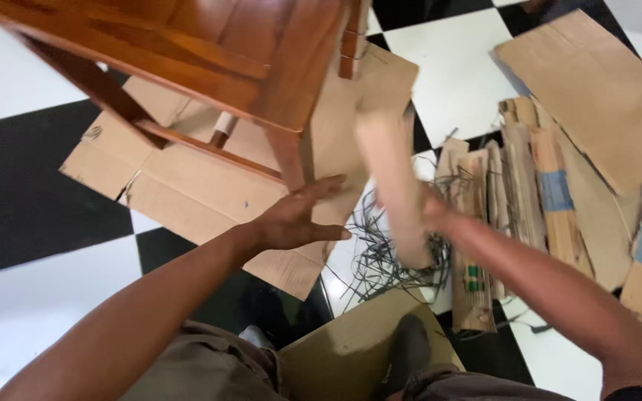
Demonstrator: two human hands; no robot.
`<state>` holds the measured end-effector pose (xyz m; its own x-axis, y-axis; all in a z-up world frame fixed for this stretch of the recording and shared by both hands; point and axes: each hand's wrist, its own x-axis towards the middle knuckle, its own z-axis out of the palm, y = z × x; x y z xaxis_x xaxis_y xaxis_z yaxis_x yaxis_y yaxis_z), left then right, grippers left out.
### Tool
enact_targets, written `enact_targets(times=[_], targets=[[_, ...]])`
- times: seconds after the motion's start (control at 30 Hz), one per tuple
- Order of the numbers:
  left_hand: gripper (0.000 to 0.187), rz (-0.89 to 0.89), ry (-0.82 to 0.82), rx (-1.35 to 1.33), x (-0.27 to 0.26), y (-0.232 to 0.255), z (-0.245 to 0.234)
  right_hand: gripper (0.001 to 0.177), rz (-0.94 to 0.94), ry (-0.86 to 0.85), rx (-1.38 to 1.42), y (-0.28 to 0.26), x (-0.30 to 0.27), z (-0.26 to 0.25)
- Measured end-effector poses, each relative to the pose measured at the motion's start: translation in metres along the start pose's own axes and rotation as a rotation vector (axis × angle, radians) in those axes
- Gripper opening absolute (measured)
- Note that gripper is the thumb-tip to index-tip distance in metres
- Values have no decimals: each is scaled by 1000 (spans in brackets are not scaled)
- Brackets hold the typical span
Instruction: Wrapping a wooden chair leg with protective cardboard and securing it with wire ties
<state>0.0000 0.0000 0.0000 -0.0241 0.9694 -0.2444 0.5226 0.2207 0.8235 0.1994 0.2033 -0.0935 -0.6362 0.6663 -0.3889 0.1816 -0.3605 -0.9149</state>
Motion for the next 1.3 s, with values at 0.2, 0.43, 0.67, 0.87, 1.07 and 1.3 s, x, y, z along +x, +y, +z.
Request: enact_targets(times=[0.2, 0.43, 0.67, 0.87, 1.07, 1.3], targets=[[65, 101, -38, -274, 6, -37, 11, 41, 87, -534, -119, 39, -5, 60], [14, 79, 16, -310, -9, -39, -4, 28, 274, -688, 135, 53, 27, 54], [4, 101, 231, -251, -14, -54, -28, 17, -33, -270, -352, 11, 36, 58], [8, 43, 338, -208, -14, -58, -35, 50, -253, -378, -504, -16, 21, 75], [13, 27, 503, -85, -8, -79, -37, 69, -348, -385, -555, -24, 15, 98], [23, -48, 597, -50, 5, -102, -33, 68, -449, -259, -643, -29, 12, 114]])
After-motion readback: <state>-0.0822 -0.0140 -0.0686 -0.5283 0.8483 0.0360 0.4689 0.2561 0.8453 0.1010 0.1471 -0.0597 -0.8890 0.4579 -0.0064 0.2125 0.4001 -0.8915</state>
